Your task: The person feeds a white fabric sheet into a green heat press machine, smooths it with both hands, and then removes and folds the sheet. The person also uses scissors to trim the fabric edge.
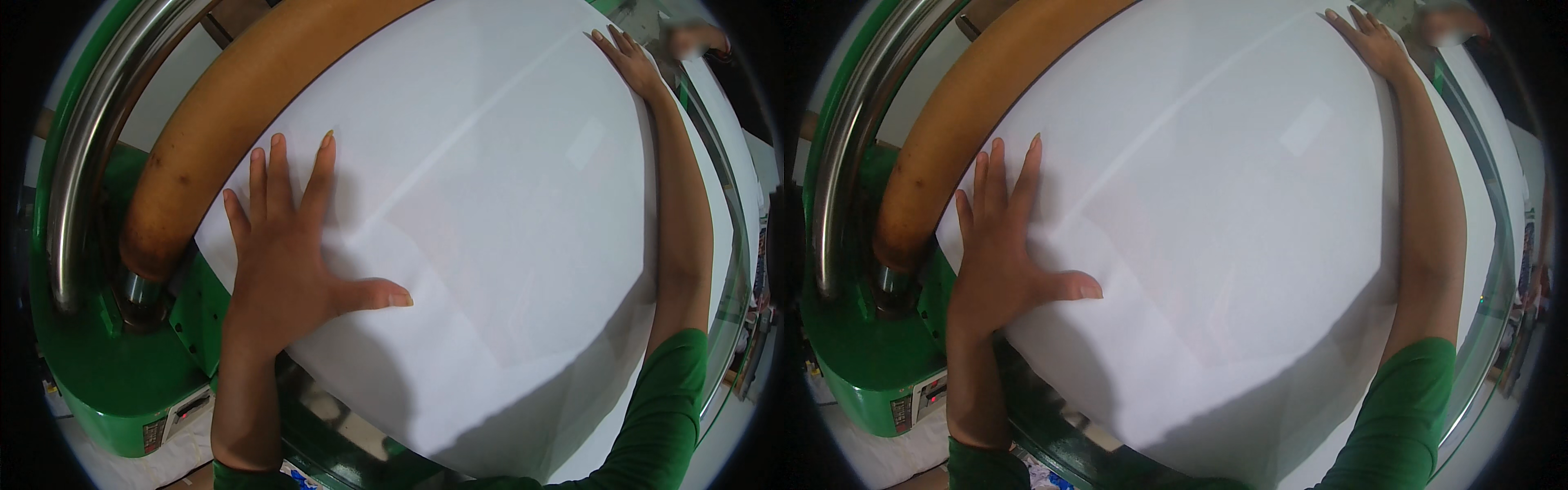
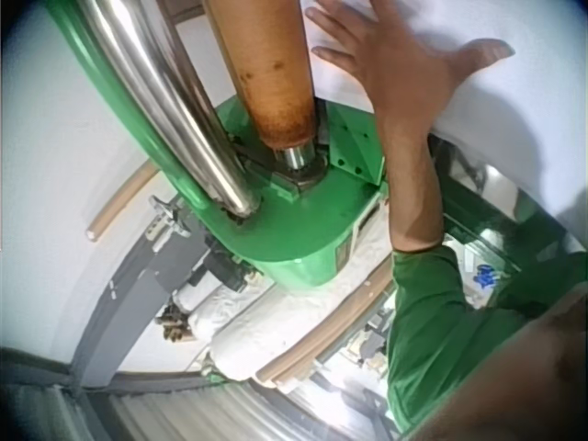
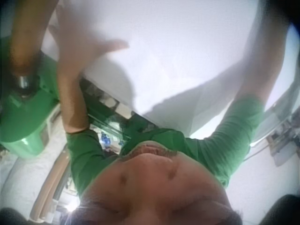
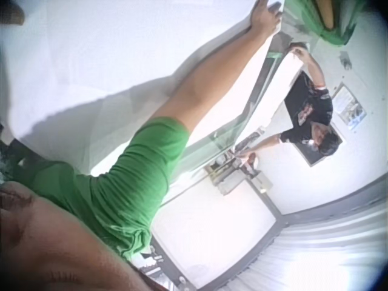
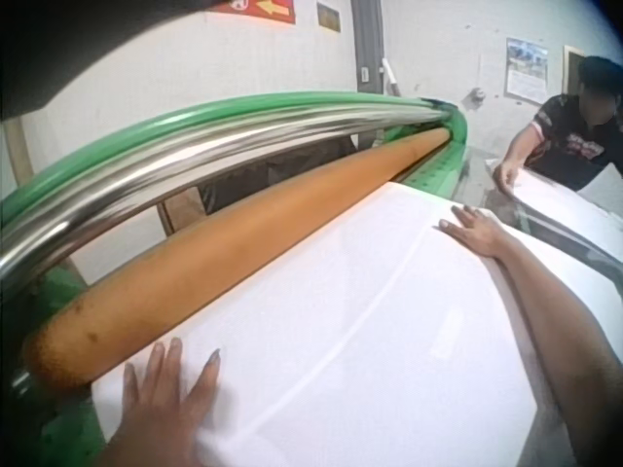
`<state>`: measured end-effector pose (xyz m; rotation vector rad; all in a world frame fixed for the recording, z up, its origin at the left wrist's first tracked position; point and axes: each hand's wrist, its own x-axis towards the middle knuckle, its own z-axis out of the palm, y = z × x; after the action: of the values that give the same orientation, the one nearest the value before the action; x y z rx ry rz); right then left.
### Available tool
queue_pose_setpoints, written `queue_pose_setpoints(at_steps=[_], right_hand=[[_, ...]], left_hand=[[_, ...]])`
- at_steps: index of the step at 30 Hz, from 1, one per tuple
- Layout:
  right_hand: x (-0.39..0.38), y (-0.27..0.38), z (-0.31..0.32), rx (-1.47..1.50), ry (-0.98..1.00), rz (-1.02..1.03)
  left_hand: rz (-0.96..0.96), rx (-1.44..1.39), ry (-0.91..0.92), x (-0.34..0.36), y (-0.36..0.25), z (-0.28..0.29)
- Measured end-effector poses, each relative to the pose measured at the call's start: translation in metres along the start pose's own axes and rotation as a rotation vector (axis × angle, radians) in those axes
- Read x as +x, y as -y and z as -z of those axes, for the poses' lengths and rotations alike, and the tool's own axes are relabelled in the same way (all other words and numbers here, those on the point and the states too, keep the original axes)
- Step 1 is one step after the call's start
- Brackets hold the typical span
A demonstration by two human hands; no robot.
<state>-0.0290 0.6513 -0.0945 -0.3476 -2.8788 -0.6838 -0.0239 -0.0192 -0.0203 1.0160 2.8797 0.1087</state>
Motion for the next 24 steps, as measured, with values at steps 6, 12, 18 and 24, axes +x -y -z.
queue_pose_setpoints(at_steps=[6,12,18,24], right_hand=[[0.000,-0.008,-0.008,0.071,-0.021,0.036],[0.003,0.004,0.010,-0.046,-0.106,0.161],[-0.012,0.045,0.067,0.281,0.165,-0.148],[-0.012,0.049,0.067,0.476,0.139,-0.458]], left_hand=[[0.029,0.037,0.104,-0.009,-0.009,0.004],[0.032,0.086,0.129,-0.014,-0.013,0.004],[0.035,0.096,0.176,-0.015,-0.015,0.007],[0.012,0.102,0.192,-0.020,-0.021,0.007]])
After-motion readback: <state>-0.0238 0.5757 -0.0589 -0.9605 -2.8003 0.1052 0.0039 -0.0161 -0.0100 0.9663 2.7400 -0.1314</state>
